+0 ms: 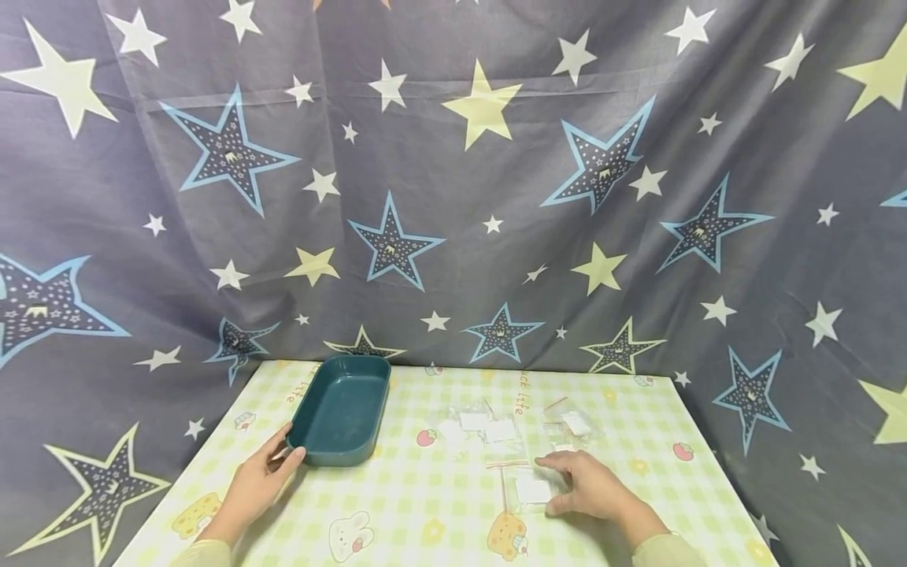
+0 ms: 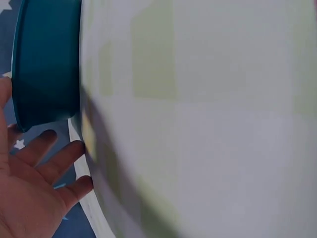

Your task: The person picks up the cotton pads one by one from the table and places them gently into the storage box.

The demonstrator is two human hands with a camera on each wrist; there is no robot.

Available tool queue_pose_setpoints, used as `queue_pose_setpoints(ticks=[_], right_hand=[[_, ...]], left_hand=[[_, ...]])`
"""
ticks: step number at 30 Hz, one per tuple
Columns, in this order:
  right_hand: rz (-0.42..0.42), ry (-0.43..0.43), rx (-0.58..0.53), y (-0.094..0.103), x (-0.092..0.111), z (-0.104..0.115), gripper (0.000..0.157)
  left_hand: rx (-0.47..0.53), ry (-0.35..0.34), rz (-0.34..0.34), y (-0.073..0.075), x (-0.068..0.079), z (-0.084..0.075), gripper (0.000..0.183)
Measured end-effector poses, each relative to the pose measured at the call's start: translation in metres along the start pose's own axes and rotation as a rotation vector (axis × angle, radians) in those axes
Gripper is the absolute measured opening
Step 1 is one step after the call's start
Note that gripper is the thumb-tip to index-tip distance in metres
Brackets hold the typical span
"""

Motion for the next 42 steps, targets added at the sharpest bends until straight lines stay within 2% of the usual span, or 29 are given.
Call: queue_pose_setpoints(ticks=[6,10,20,28,35,42], right_hand=[[0.022,0.042,0.020,-0.005,0.000,0.006,0.063],[0.014,0.030,0.036,-0.007,0.000,0.006,0.053],[-0.012,0.005,0.036,-0.006,-0.002,0.005,0.043],[-0.032,0.001,0.064,-0.005,-0.001,0.006,0.036],[-0.020,0.022,-0.008,-0.005,0.000,0.009,0.032],[-0.036,0.034,-0.113,-0.002,-0.003,0.017,0.035]], left_hand=[[-0.007,-0.011,-0.012,-0.002,-0.001,-0.007,0.079],[0.028,0.004,-0.011,-0.002,-0.002,-0.007,0.078],[0.124,0.029,0.005,-0.002,-0.001,-0.007,0.079],[0.144,0.022,-0.004,-0.001,-0.001,-0.006,0.086],[0.144,0.043,0.002,-0.002,-0.001,-0.003,0.089],[0.195,0.053,0.002,-0.005,0.002,-0.005,0.087]])
Point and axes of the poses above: each hand's wrist, its own x-axis away from the middle knuckle, its own y-axis out of the back of the hand, z = x × y, the point moved 7 cm from there along -x, towards the middle knuckle, and after that the axes turned 7 degrees about x, right-handed, at the moved point
